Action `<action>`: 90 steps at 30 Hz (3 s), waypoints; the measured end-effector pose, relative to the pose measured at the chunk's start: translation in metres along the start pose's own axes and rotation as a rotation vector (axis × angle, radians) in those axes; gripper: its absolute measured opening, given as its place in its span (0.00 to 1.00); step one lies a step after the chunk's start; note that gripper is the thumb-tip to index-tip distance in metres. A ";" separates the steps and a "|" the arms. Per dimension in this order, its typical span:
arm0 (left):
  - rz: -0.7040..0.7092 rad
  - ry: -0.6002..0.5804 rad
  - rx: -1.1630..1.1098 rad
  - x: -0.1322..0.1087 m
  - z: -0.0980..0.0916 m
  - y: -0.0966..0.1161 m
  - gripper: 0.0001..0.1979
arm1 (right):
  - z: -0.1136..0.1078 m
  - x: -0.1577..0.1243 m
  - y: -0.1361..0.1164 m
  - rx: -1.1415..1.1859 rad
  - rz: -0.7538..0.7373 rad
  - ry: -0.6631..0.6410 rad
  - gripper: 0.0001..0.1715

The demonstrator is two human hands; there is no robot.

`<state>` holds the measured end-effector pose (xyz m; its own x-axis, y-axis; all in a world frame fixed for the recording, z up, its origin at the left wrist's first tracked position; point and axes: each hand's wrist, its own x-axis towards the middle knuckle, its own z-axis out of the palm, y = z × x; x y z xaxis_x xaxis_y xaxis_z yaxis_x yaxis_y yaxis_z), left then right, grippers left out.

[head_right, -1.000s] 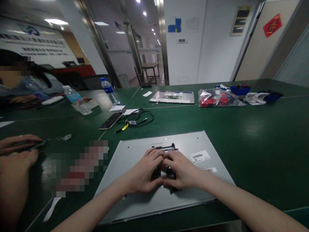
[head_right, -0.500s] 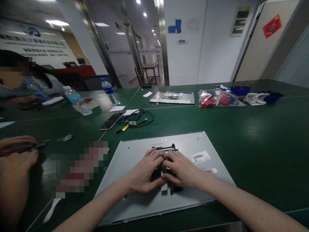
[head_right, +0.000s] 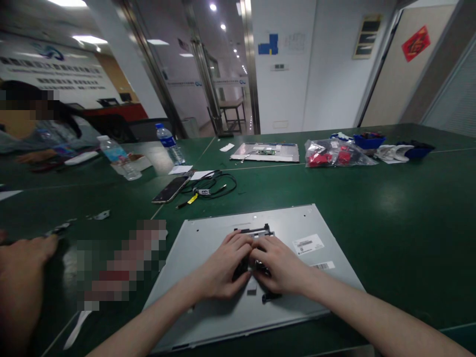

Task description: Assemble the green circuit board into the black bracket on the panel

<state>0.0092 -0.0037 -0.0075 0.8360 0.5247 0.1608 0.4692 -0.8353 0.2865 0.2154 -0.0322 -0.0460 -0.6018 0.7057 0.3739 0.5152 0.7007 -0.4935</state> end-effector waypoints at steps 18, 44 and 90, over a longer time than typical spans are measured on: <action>0.007 -0.020 -0.053 -0.004 -0.005 -0.002 0.26 | -0.010 0.003 -0.005 0.035 0.014 -0.082 0.16; -0.016 -0.030 -0.041 -0.004 -0.007 -0.001 0.20 | 0.007 0.005 -0.003 -0.002 0.016 0.001 0.12; -0.006 -0.030 -0.039 -0.006 -0.007 -0.003 0.20 | 0.004 0.007 -0.006 0.011 0.026 -0.031 0.14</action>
<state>0.0009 -0.0030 -0.0032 0.8416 0.5240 0.1306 0.4632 -0.8248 0.3244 0.2055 -0.0323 -0.0434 -0.6074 0.7197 0.3363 0.5237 0.6811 -0.5117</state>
